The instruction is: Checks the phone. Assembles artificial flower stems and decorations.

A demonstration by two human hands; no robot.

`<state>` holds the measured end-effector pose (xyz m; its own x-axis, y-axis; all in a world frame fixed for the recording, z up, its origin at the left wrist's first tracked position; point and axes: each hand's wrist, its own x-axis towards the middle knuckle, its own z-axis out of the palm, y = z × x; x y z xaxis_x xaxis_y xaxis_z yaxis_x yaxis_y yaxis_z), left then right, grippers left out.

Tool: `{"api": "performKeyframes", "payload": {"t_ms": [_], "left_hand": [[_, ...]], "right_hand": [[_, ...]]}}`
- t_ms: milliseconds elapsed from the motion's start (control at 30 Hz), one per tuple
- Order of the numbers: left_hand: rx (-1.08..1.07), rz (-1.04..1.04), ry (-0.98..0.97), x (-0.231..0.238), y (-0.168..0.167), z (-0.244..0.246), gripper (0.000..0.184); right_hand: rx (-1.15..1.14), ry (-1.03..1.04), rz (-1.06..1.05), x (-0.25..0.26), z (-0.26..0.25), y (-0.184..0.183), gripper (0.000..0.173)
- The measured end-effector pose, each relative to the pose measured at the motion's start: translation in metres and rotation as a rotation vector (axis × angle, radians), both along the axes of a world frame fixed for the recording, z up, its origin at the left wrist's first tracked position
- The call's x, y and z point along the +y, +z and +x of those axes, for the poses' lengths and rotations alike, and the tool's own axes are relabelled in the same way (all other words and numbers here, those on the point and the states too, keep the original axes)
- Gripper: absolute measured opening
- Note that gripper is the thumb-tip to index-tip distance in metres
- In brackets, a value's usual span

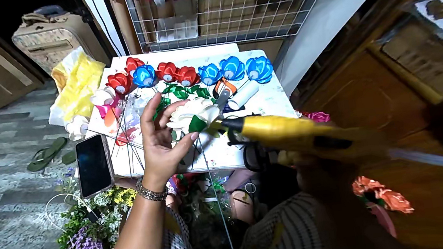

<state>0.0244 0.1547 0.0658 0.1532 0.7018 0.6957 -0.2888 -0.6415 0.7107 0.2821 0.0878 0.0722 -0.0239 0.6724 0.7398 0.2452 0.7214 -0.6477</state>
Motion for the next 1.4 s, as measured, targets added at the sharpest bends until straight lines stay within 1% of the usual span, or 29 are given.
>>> {"api": "performKeyframes", "payload": {"t_ms": [100,167,200,300,367,433,567,633,733,867,1100,1267,1400], "left_hand": [[0.047,0.057,0.122,0.003,-0.002,0.006,0.061],[0.071,0.039,0.163,0.004,-0.004,0.008,0.051],[0.079,0.020,0.168,0.004,-0.005,0.008,0.049],[0.077,-0.055,0.121,0.003,-0.007,0.013,0.049],[0.110,-0.102,0.072,0.001,-0.007,0.021,0.043],[0.153,-0.130,0.028,-0.001,-0.009,0.029,0.040],[0.221,-0.156,0.011,-0.002,-0.008,0.039,0.040],[0.235,-0.157,0.005,-0.002,-0.007,0.043,0.037],[0.254,-0.155,-0.030,0.000,-0.007,0.044,0.029],[0.271,-0.168,-0.068,0.000,-0.008,0.046,0.028],[0.258,-0.176,-0.086,-0.002,-0.008,0.046,0.028],[0.273,-0.184,-0.121,-0.002,-0.007,0.044,0.026],[0.303,-0.200,-0.132,-0.002,-0.007,0.042,0.025]], "right_hand": [[0.206,-0.008,-0.067,-0.001,-0.005,0.004,0.021],[0.214,-0.006,-0.107,0.004,-0.003,0.007,0.025],[0.202,-0.019,-0.126,0.008,-0.004,0.007,0.027],[0.167,-0.162,-0.183,0.017,-0.013,0.006,0.036],[0.140,-0.229,-0.188,0.024,-0.021,0.007,0.041],[0.140,-0.208,-0.176,0.028,-0.026,0.008,0.040],[0.115,-0.200,-0.239,0.026,-0.035,0.010,0.040],[0.089,-0.195,-0.200,0.029,-0.035,0.006,0.039],[0.115,-0.137,-0.101,0.036,-0.035,0.000,0.036],[0.063,-0.070,-0.047,0.036,-0.034,-0.004,0.041],[-0.032,-0.116,0.053,0.040,-0.034,-0.007,0.035],[-0.086,-0.115,0.053,0.039,-0.029,-0.005,0.033],[-0.109,-0.157,0.085,0.040,-0.019,-0.001,0.031]]}}
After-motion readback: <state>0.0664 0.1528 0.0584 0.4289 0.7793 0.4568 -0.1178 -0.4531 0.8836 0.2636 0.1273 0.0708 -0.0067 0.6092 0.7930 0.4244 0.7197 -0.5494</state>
